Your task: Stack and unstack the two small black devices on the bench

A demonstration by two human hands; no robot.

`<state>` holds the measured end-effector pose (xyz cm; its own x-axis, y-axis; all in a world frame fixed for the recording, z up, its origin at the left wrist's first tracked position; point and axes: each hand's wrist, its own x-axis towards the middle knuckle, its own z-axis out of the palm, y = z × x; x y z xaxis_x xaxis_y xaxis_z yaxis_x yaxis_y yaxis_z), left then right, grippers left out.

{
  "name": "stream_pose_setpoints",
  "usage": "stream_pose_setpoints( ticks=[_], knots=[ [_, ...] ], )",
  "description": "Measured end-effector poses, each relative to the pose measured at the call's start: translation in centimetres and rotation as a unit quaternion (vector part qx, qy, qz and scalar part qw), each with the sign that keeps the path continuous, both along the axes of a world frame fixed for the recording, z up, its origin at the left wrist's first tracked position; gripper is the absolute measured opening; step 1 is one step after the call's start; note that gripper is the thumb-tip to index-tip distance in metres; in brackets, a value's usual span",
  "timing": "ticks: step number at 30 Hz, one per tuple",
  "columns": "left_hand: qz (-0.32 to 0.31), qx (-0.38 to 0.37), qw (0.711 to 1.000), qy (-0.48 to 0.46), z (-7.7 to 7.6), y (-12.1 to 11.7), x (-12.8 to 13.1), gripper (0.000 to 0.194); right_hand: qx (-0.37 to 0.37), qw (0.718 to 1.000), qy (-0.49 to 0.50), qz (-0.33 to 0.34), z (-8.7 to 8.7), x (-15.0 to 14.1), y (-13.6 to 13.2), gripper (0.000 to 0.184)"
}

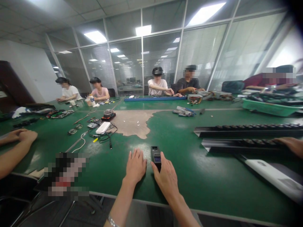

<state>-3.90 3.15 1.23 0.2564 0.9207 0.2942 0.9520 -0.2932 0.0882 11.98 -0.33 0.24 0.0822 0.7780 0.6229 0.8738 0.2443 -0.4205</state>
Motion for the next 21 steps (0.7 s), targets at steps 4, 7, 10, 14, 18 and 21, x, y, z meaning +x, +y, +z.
stream_pose_setpoints(
  ticks=[4, 7, 10, 14, 18, 21],
  knots=[
    [0.000, -0.006, 1.000, 0.002, 0.2, 0.0, 0.1, 0.053, 0.015, 1.000, 0.022, 0.005, 0.9, -0.2, 0.0, 0.065],
    [-0.004, -0.004, 1.000, 0.006, 0.2, 0.0, 0.2, 0.053, 0.025, 0.998, 0.055, 0.003, 2.0, 0.1, 0.0, 0.068],
    [-0.009, -0.004, 1.000, 0.008, 0.2, 0.0, 0.2, 0.054, 0.036, 0.995, 0.095, -0.011, 2.9, 1.4, 0.1, 0.069],
    [-0.012, -0.008, 1.000, 0.009, 0.2, 0.1, 0.2, 0.054, 0.026, 0.993, 0.109, -0.042, 2.7, 4.0, 0.0, 0.070],
    [-0.013, -0.013, 1.000, 0.010, 0.1, 0.2, 0.1, 0.055, -0.010, 0.995, 0.082, -0.055, 1.1, 6.4, -0.3, 0.072],
    [-0.014, -0.010, 1.000, 0.011, -0.2, 0.3, 0.1, 0.055, -0.027, 0.995, 0.073, -0.055, 0.1, 7.1, -0.3, 0.072]
  ],
)
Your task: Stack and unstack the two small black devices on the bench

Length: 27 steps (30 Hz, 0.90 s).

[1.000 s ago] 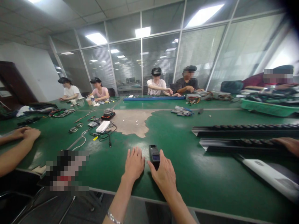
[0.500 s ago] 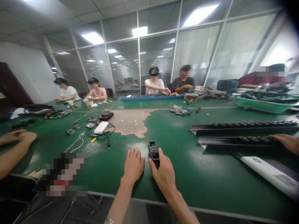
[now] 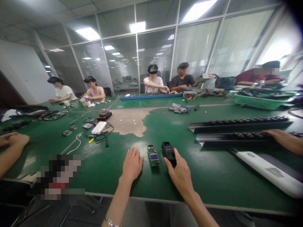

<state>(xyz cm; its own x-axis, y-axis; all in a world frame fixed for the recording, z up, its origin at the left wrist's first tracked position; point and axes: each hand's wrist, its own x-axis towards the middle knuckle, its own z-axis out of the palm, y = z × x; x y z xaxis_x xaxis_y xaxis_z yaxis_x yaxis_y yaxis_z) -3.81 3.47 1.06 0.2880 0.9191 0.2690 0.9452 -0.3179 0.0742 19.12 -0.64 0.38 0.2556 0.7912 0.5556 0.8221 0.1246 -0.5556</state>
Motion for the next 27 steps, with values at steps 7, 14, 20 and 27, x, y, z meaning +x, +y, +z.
stream_pose_setpoints(
  ticks=[7, 14, 20, 27],
  knots=[
    [-0.001, 0.006, 1.000, 0.002, -0.2, 0.1, 0.1, 0.054, -0.009, 1.000, 0.003, -0.007, -0.4, 0.2, 0.0, 0.070],
    [-0.001, 0.009, 1.000, 0.000, -0.2, -0.1, 0.1, 0.053, 0.002, 1.000, -0.027, -0.003, -1.4, 0.6, 0.0, 0.065],
    [0.004, 0.008, 1.000, -0.005, -0.2, -0.2, 0.1, 0.052, -0.006, 1.000, -0.007, -0.015, -1.4, 0.5, 0.1, 0.080],
    [0.003, 0.008, 1.000, -0.005, -0.2, -0.1, 0.1, 0.052, 0.020, 0.999, 0.003, -0.028, -0.7, 0.3, -0.3, 0.085]
  ],
)
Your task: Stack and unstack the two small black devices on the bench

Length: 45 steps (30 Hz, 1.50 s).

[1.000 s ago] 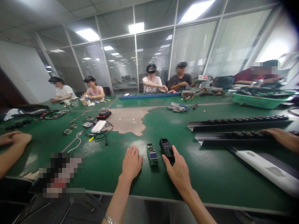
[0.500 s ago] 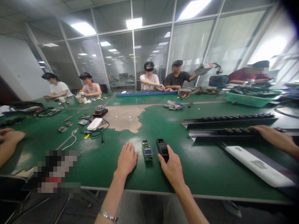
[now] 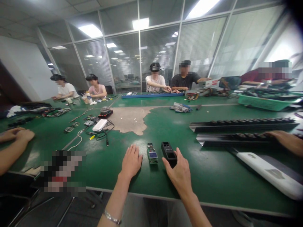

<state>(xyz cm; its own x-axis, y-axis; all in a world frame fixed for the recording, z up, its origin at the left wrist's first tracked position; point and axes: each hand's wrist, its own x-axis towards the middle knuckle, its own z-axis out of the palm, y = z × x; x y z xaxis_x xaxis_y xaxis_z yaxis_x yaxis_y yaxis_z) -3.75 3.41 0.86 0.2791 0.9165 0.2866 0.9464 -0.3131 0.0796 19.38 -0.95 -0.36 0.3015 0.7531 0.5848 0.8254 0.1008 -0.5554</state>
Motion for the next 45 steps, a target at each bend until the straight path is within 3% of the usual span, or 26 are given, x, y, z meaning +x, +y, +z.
stream_pose_setpoints(
  ticks=[8, 12, 18, 24, 35, 45],
  knots=[
    [-0.003, -0.001, 1.000, 0.000, 0.1, -0.1, 0.0, 0.052, -0.034, 0.997, -0.074, 0.006, -0.4, 0.1, -0.1, 0.068],
    [-0.003, -0.002, 1.000, -0.004, 0.0, -0.2, 0.0, 0.053, -0.053, 0.997, -0.061, 0.001, 0.0, -0.1, -0.3, 0.065],
    [-0.004, -0.008, 1.000, -0.012, 0.2, -0.2, -0.2, 0.053, -0.030, 0.999, 0.022, -0.019, 2.7, -1.4, -0.6, 0.068],
    [-0.005, -0.011, 1.000, -0.017, 0.4, -0.3, -0.2, 0.054, -0.005, 0.999, 0.027, 0.041, 4.9, -4.5, -0.5, 0.069],
    [-0.008, -0.003, 1.000, -0.026, 0.1, -0.1, -0.4, 0.054, -0.003, 0.997, -0.066, 0.045, 4.7, -7.2, -0.1, 0.068],
    [-0.009, 0.000, 0.999, -0.032, 0.1, -0.3, -0.5, 0.053, -0.016, 0.995, -0.090, 0.042, 4.0, -7.8, -0.1, 0.065]
  ],
)
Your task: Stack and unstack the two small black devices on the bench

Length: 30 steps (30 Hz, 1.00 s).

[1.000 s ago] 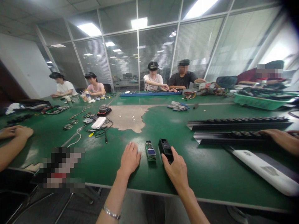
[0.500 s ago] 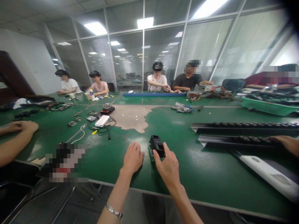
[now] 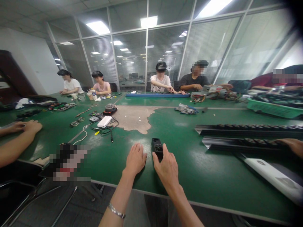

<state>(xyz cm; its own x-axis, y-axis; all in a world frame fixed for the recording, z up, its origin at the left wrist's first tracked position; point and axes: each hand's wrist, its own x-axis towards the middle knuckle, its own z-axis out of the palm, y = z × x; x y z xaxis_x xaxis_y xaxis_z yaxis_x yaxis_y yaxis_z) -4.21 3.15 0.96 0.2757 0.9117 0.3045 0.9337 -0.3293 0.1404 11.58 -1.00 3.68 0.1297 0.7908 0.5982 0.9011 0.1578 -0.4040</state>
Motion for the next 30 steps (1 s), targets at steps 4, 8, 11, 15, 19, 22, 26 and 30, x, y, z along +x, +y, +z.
stream_pose_setpoints(
  ticks=[4, 8, 11, 15, 19, 22, 26, 30],
  knots=[
    [0.001, -0.001, 1.000, -0.002, 0.1, -0.1, 0.0, 0.052, -0.012, 1.000, -0.004, -0.007, -0.5, 0.0, -0.1, 0.066],
    [0.003, -0.008, 1.000, -0.004, 0.3, -0.2, -0.1, 0.052, -0.019, 1.000, -0.007, -0.010, -1.1, -0.1, -0.1, 0.068],
    [0.005, -0.009, 1.000, -0.007, 0.3, -0.2, -0.1, 0.052, -0.027, 1.000, -0.008, -0.008, -1.2, -0.2, -0.2, 0.069],
    [0.006, -0.004, 1.000, -0.008, 0.1, -0.1, -0.2, 0.052, -0.052, 0.998, -0.008, -0.014, -1.4, -0.2, -0.5, 0.071],
    [0.005, -0.001, 1.000, -0.004, 0.1, -0.1, -0.2, 0.052, -0.068, 0.998, -0.011, -0.008, -2.3, 0.0, -0.7, 0.076],
    [0.004, 0.000, 1.000, -0.003, 0.1, -0.1, -0.2, 0.052, -0.065, 0.998, -0.003, -0.002, -3.0, 0.3, -0.7, 0.080],
    [0.001, 0.005, 1.000, -0.008, 0.0, -0.1, -0.2, 0.052, -0.047, 0.999, 0.017, 0.007, -3.6, 0.5, -0.4, 0.084],
    [-0.003, 0.008, 1.000, -0.017, -0.1, -0.1, -0.2, 0.051, -0.042, 0.997, 0.055, 0.015, -3.9, 0.8, -0.4, 0.085]
  ],
)
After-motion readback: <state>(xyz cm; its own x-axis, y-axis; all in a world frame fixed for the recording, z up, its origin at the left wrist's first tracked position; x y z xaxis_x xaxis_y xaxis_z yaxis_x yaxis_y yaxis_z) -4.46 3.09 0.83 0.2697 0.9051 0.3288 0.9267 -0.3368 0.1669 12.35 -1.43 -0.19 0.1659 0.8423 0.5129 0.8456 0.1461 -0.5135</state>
